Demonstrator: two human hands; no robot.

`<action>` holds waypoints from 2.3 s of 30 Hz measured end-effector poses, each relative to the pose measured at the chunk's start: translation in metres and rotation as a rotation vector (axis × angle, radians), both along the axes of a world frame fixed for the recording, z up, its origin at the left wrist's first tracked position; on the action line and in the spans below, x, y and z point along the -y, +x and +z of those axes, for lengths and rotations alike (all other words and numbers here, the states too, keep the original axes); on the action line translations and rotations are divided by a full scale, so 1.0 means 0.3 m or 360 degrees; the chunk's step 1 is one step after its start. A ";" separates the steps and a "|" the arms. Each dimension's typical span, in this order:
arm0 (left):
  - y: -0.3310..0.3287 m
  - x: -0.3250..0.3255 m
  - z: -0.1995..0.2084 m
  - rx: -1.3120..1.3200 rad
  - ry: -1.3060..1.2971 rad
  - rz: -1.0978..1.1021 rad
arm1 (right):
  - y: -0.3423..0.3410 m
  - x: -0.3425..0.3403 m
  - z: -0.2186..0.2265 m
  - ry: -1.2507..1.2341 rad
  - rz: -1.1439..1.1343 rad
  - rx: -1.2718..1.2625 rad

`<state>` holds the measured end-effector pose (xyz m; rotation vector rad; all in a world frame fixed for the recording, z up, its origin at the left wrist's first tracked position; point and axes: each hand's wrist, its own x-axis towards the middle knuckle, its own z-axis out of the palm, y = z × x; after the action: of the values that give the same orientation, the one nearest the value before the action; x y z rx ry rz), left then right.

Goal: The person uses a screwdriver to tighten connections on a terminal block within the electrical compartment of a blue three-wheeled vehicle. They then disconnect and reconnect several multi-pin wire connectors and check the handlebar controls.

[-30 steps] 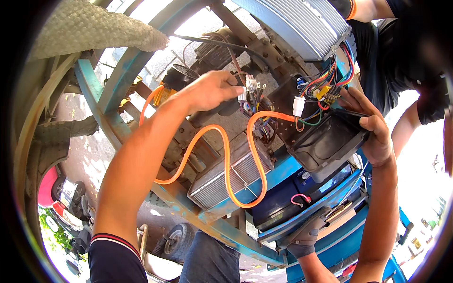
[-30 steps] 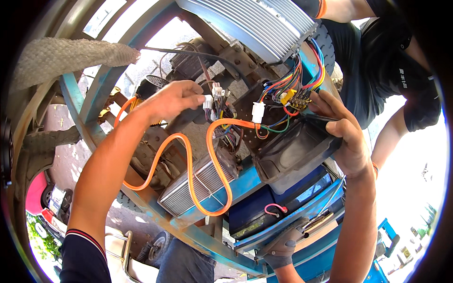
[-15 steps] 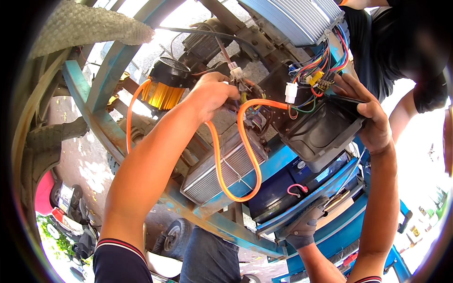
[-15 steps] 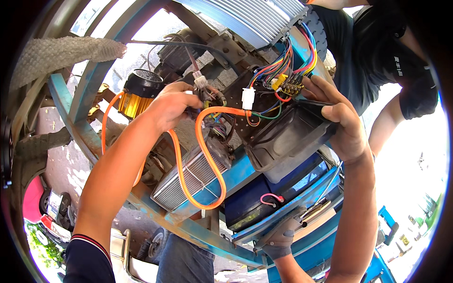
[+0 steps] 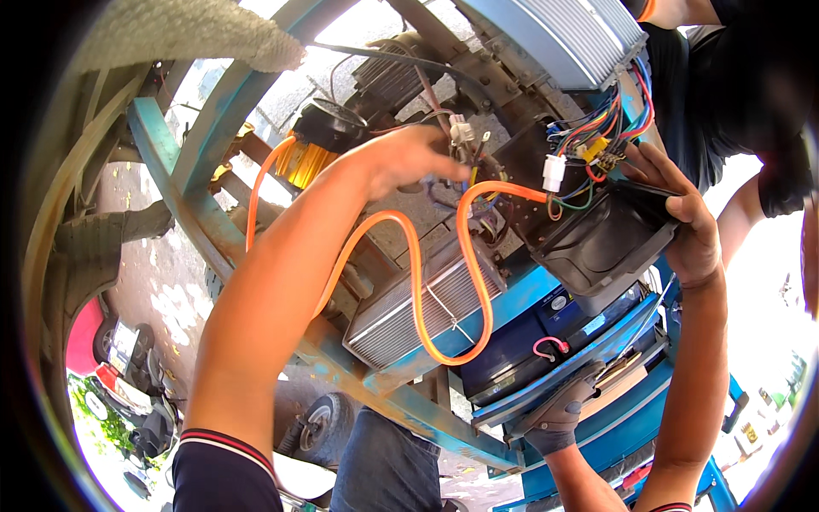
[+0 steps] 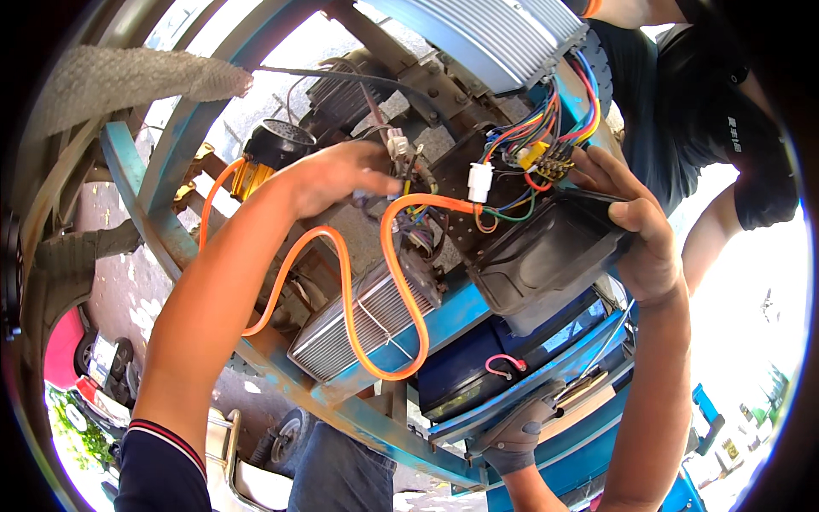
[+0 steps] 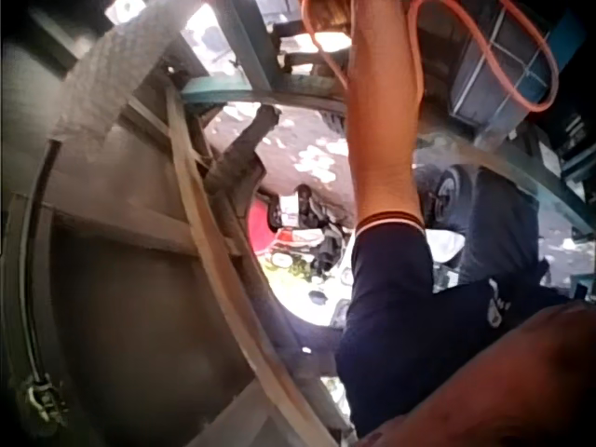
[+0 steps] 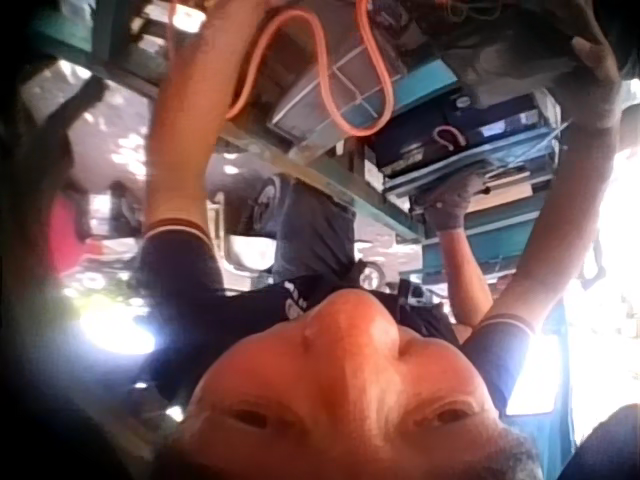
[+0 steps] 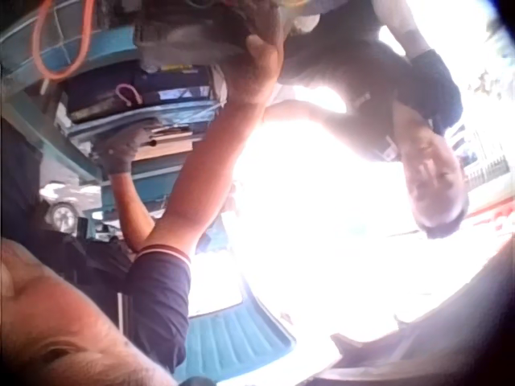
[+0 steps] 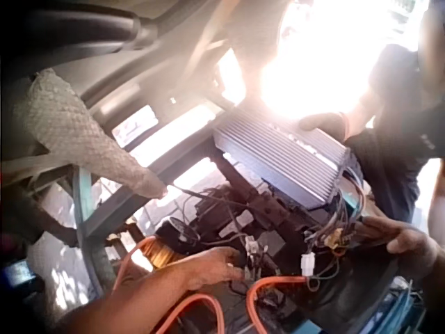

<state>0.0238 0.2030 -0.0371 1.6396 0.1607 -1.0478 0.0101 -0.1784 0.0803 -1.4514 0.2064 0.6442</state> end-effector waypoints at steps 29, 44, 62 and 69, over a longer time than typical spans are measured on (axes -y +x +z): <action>-0.094 -0.208 0.236 0.0120 0.0072 -0.0140 | -0.010 -0.241 0.154 -0.1876 0.0096 0.1456; -0.234 -0.161 0.227 0.0856 0.0431 -0.0231 | 0.136 -0.850 -0.019 -0.1722 0.2460 0.0710; -0.176 -0.050 0.165 0.0960 0.0383 -0.0105 | 0.057 -0.723 -0.037 -0.1642 0.1900 0.0781; -0.172 -0.055 0.141 0.0626 0.0326 -0.0004 | -0.165 -0.555 0.034 -0.1775 0.1611 0.1820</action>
<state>-0.0278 0.2194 0.0053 1.9985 0.0037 -0.7088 -0.0395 -0.0118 0.0904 -2.7841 -1.3415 0.3351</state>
